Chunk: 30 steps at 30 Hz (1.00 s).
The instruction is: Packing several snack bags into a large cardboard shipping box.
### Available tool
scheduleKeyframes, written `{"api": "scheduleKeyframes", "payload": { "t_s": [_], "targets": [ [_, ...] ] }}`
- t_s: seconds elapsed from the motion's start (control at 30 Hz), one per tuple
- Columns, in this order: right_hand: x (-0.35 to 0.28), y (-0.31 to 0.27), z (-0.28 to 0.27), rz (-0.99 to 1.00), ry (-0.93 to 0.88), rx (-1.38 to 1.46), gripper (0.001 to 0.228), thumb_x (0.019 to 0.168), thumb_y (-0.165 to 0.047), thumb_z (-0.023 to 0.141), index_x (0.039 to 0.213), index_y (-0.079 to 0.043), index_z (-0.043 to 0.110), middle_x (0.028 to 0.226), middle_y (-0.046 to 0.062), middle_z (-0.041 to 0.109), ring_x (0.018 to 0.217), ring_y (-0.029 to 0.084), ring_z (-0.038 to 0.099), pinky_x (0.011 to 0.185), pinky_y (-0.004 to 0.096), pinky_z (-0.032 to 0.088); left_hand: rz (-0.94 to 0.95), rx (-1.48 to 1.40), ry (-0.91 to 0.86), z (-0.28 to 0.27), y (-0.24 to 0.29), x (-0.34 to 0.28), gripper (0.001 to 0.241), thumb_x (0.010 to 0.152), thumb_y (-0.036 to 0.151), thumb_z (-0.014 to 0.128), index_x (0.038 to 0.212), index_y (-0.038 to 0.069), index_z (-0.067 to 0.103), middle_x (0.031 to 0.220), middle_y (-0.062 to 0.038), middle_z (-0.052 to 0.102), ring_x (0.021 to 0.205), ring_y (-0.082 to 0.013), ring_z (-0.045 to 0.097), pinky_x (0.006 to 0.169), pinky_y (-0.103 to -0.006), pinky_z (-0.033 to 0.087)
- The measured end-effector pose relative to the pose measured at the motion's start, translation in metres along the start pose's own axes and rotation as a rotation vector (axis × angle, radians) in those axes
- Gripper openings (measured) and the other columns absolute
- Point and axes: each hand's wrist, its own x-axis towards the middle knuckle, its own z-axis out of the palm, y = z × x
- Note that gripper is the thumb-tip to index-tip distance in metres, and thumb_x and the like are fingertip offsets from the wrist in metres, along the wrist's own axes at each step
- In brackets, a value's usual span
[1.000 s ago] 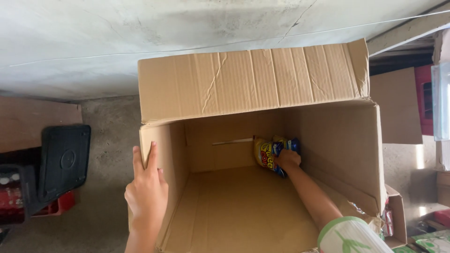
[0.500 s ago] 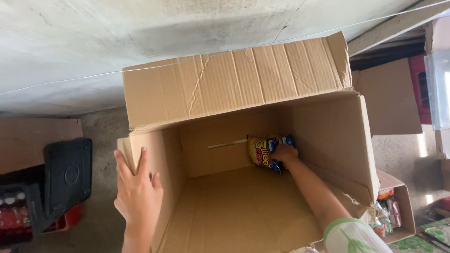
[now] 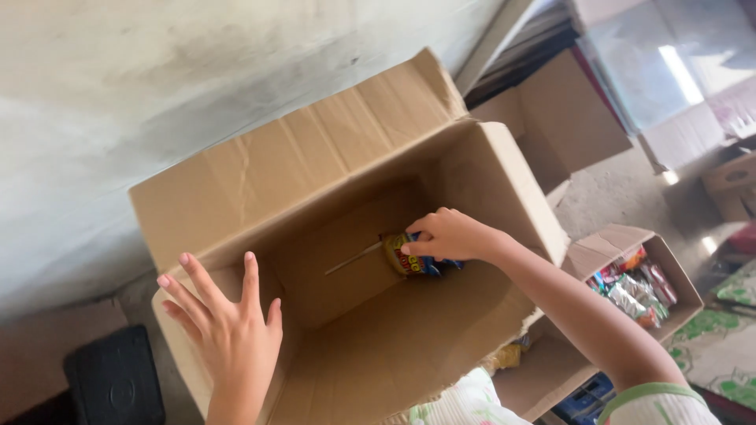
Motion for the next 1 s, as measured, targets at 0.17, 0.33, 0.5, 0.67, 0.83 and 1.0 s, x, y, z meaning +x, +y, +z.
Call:
{"api": "scheduleKeyframes", "payload": {
  "t_s": [0.17,0.33,0.5,0.67,0.83,1.0],
  "targets": [
    [-0.099,0.061,0.002,-0.282,0.273,0.165,0.054,0.093,-0.045,0.066,0.13,-0.005,0.065,0.113,0.009,0.078,0.079,0.019,0.079,0.074,0.035,0.063,0.158,0.055,-0.044,-0.012,0.057,0.023,0.09,0.07,0.038,0.086,0.151,0.025,0.051,0.165,-0.038,0.013,0.151,-0.0646,0.01,0.115,-0.0801,0.023],
    [-0.201,0.146,0.015,-0.239,0.48,0.513,0.053,0.092,-0.042,0.068,0.134,-0.01,0.066,0.111,0.005,0.082,0.089,0.017,0.079,0.082,0.034,0.063,0.315,0.165,-0.048,-0.02,0.148,0.047,0.096,0.069,0.042,0.087,0.154,0.026,0.046,0.166,-0.036,0.013,0.15,-0.0627,0.014,0.11,-0.0811,0.027],
    [-0.262,0.255,0.049,-0.074,0.544,0.637,0.055,0.091,-0.044,0.067,0.135,-0.011,0.064,0.112,0.006,0.082,0.093,0.018,0.079,0.084,0.034,0.061,0.444,0.072,0.055,-0.017,0.263,0.066,0.095,0.067,0.044,0.087,0.153,0.026,0.049,0.166,-0.036,0.013,0.15,-0.0639,0.014,0.111,-0.0823,0.027],
    [-0.311,0.341,0.099,0.116,0.619,0.66,0.055,0.091,-0.046,0.066,0.135,-0.012,0.064,0.115,0.006,0.079,0.097,0.018,0.077,0.086,0.033,0.061,0.573,-0.11,0.133,-0.021,0.384,0.076,0.088,0.071,0.044,0.085,0.151,0.026,0.052,0.168,-0.034,0.011,0.151,-0.0635,0.012,0.112,-0.0839,0.022],
    [-0.351,0.391,0.162,0.17,0.755,1.023,0.054,0.093,-0.043,0.065,0.136,-0.01,0.063,0.119,0.008,0.078,0.106,0.017,0.074,0.093,0.033,0.056,0.779,-0.172,0.079,-0.021,0.49,0.079,0.084,0.075,0.048,0.081,0.15,0.025,0.051,0.166,-0.031,0.006,0.151,-0.0592,0.005,0.113,-0.0815,0.013],
    [-0.361,0.433,0.225,0.298,0.855,1.327,0.054,0.092,-0.039,0.065,0.137,-0.01,0.062,0.12,0.008,0.077,0.105,0.017,0.071,0.095,0.033,0.056,0.958,-0.12,0.041,-0.015,0.577,0.087,0.086,0.078,0.051,0.077,0.154,0.026,0.046,0.167,-0.025,-0.004,0.153,-0.0515,-0.002,0.115,-0.078,0.008]
  ]
}}
